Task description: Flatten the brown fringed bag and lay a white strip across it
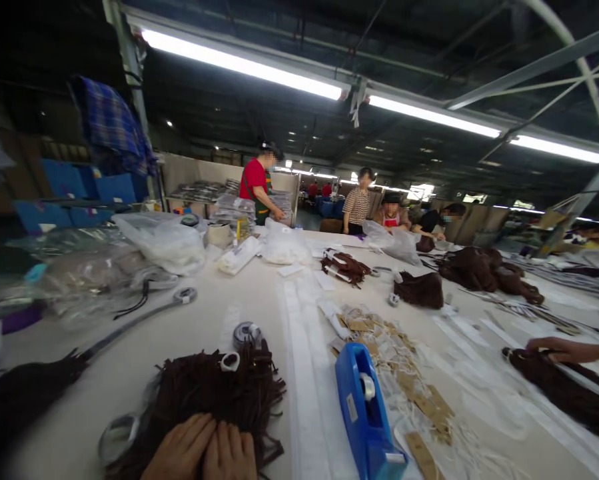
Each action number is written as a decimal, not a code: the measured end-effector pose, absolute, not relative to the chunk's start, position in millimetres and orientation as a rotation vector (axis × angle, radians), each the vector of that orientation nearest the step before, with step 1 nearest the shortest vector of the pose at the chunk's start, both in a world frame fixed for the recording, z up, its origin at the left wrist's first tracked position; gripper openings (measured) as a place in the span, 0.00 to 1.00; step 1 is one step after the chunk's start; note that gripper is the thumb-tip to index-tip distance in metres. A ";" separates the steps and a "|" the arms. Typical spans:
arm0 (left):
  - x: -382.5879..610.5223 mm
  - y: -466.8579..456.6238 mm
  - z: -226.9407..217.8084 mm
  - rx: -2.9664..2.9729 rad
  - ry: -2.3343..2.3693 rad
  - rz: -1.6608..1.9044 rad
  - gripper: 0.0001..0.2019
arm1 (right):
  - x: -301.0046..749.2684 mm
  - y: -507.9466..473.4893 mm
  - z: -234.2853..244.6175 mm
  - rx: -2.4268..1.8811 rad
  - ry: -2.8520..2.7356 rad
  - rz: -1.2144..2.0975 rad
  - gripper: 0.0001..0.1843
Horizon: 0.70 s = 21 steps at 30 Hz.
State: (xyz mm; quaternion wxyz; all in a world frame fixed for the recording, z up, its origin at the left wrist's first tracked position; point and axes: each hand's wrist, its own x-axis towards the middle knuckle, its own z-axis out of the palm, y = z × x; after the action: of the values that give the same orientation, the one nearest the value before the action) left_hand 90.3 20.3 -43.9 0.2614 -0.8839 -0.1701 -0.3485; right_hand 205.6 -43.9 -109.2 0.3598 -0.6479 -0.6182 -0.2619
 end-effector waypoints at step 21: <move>92.6 21.8 -59.3 -2.356 -0.561 -0.889 0.20 | 268.5 -23.0 -13.1 -2.048 -1.226 -0.178 0.21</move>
State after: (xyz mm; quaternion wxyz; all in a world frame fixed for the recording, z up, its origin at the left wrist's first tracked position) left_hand 92.6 21.8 -59.3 0.2770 -0.8775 -0.2089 -0.3312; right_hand 268.5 -23.0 -13.1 0.3652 -0.7966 -0.4767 -0.0691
